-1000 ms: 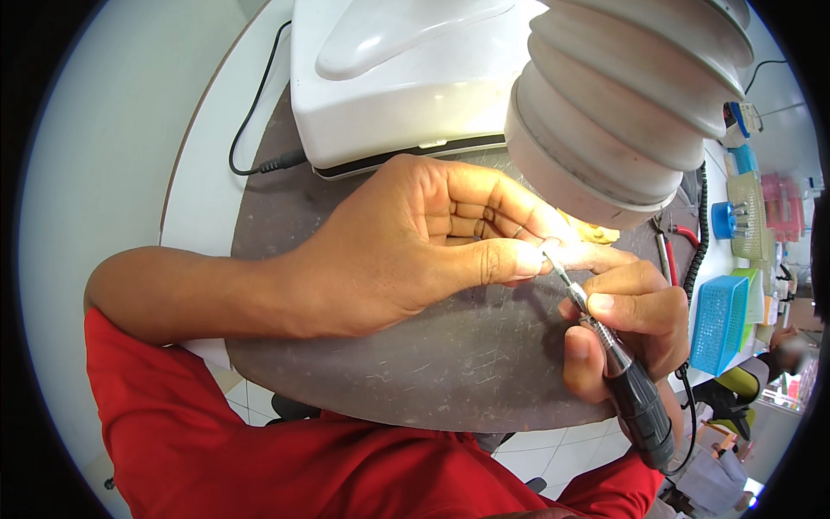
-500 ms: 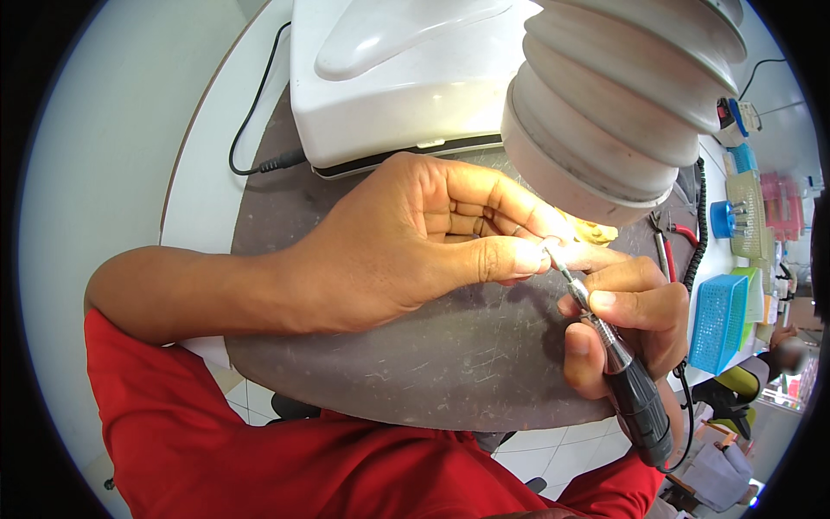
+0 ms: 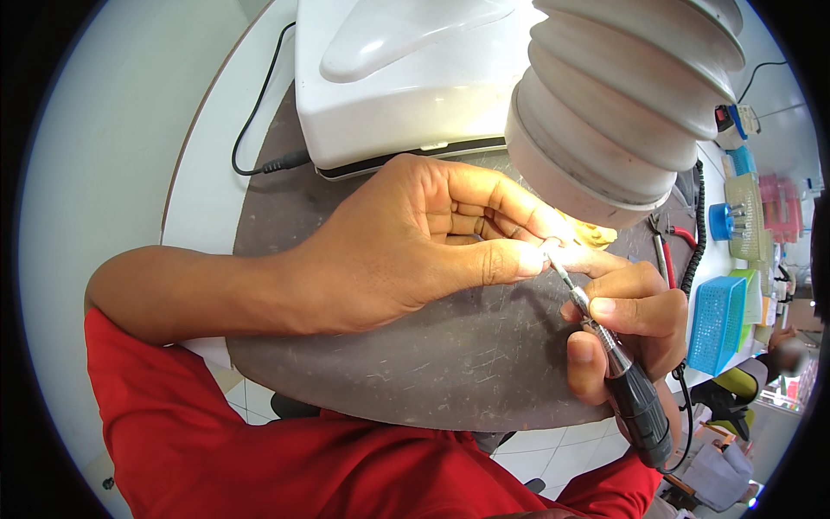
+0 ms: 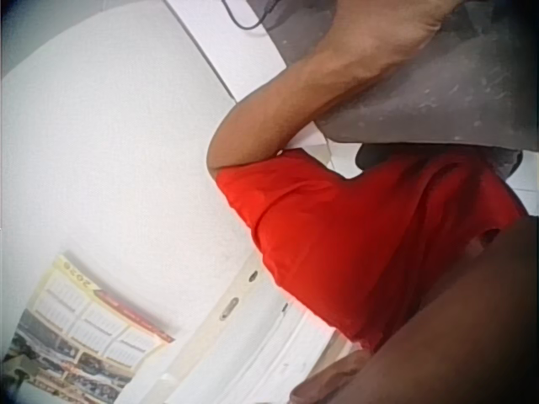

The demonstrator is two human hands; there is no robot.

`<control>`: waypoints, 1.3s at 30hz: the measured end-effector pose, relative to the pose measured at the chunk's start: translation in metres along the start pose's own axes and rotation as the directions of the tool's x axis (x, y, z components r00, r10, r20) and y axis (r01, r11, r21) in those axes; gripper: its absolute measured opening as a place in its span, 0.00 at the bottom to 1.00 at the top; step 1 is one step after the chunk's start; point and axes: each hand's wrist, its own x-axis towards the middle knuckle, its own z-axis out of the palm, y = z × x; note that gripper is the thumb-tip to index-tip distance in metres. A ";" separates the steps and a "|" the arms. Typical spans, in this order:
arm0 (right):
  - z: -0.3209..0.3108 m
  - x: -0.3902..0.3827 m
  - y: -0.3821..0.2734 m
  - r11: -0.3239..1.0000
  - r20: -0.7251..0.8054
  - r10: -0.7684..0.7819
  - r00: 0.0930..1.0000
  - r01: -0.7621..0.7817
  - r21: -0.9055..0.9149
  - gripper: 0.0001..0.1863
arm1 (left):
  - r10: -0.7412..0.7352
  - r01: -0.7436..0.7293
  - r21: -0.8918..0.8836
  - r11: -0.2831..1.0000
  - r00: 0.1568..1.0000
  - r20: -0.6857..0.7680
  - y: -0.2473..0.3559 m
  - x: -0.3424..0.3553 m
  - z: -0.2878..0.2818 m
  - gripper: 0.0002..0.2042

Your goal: The person uses a rotary tool to grind and shape a small white component held in their left hand. They periodically pause to inspect the component and fit it into a yellow plastic housing to check alignment. The task involves precise manual manipulation of the component and tool under a magnifying lamp.

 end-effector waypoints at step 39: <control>0.001 -0.001 0.000 1.000 0.070 0.022 0.997 -0.020 -0.023 0.15 | -0.002 0.003 0.010 1.000 1.000 -0.024 -0.005 0.000 -0.001 0.16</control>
